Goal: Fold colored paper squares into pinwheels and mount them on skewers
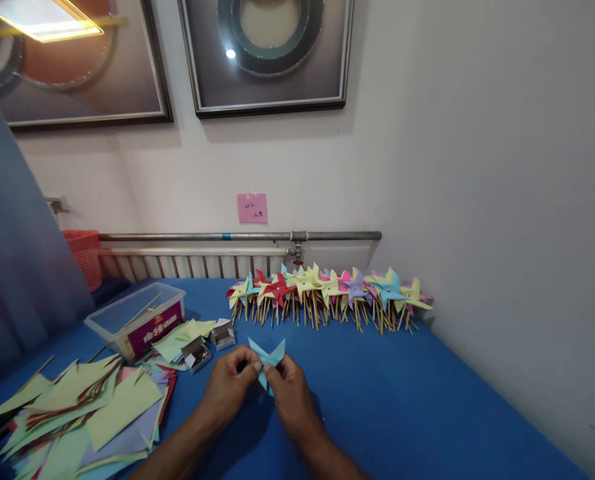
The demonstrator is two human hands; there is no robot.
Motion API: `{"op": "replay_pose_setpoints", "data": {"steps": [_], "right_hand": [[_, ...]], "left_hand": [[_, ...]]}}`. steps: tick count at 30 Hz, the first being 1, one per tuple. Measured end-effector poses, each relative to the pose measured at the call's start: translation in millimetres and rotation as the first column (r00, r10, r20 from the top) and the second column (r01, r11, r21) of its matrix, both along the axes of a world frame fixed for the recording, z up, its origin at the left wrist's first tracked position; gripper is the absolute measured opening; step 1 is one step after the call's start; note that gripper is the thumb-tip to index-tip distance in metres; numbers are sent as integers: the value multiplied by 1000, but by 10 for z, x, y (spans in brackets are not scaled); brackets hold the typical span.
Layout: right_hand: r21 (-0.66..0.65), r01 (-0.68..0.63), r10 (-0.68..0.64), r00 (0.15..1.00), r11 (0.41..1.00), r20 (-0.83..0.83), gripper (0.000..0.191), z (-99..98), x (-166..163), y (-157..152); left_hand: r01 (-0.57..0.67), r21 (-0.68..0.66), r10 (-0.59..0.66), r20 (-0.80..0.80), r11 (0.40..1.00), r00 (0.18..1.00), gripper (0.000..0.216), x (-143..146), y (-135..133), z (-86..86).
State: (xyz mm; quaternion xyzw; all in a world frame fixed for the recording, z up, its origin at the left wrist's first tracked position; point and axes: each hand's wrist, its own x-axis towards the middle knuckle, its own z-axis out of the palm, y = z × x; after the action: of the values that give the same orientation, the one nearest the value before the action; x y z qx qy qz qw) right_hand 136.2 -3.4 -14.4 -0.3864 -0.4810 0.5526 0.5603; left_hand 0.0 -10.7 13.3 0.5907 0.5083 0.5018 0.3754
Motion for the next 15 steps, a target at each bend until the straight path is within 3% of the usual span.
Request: {"op": "replay_pose_setpoints", "data": {"steps": [15], "right_hand": [[38,-2,2,1000,999,-12,44,35,3,-11]], "left_hand": [[-18,-23,19,51,1000,999,15,8,8,-33]]}}
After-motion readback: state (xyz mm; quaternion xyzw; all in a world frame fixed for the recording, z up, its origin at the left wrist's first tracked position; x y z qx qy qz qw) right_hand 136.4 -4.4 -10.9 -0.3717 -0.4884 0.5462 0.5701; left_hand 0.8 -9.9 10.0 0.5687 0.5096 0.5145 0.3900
